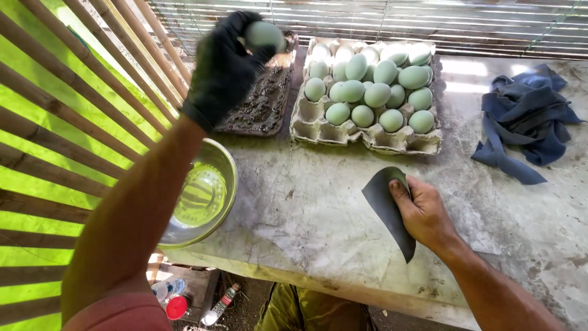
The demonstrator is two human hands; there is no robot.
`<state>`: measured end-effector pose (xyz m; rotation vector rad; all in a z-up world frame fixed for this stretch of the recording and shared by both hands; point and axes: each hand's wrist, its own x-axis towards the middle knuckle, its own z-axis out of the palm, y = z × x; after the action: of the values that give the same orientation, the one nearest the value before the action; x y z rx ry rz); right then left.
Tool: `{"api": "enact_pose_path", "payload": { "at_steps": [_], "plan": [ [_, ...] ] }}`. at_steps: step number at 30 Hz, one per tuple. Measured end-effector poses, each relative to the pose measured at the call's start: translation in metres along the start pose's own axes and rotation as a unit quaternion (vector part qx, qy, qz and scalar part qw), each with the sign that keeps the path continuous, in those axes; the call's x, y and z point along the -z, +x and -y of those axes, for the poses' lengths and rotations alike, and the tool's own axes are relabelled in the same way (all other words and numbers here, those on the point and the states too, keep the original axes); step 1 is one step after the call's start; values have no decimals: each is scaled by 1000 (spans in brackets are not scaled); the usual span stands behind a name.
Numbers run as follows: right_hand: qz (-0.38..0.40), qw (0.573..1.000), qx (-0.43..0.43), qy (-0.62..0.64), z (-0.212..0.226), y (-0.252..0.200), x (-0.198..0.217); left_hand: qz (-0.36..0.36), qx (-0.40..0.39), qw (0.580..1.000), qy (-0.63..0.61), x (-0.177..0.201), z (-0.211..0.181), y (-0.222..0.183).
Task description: A person is using sandpaper to clean or smooth the surface of a light blue eggshell.
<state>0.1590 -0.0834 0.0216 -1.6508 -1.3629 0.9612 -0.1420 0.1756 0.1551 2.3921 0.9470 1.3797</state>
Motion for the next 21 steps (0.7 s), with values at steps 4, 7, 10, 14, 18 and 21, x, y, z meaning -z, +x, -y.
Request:
{"api": "enact_pose_path", "payload": {
  "at_steps": [4, 7, 10, 14, 18, 21],
  "plan": [
    [6, 1000, 4, -12, -5, 3, 1, 36, 5, 987, 154, 23, 96, 32],
    [13, 999, -32, -10, -9, 6, -1, 56, -3, 967, 247, 30, 146, 48],
    [24, 999, -33, -11, -9, 7, -3, 103, 72, 957, 263, 29, 167, 52],
    [22, 996, -78, -24, -4, 8, -2, 179, 206, 916, 293, 18, 198, 49],
    [37, 994, -100, 5, -9, 9, -2, 207, 181, 881, 384, 8, 269, 34],
    [49, 989, -135, -38, -3, 11, -3, 246, 215, 860, 393, 6, 257, 34]
  ]
}}
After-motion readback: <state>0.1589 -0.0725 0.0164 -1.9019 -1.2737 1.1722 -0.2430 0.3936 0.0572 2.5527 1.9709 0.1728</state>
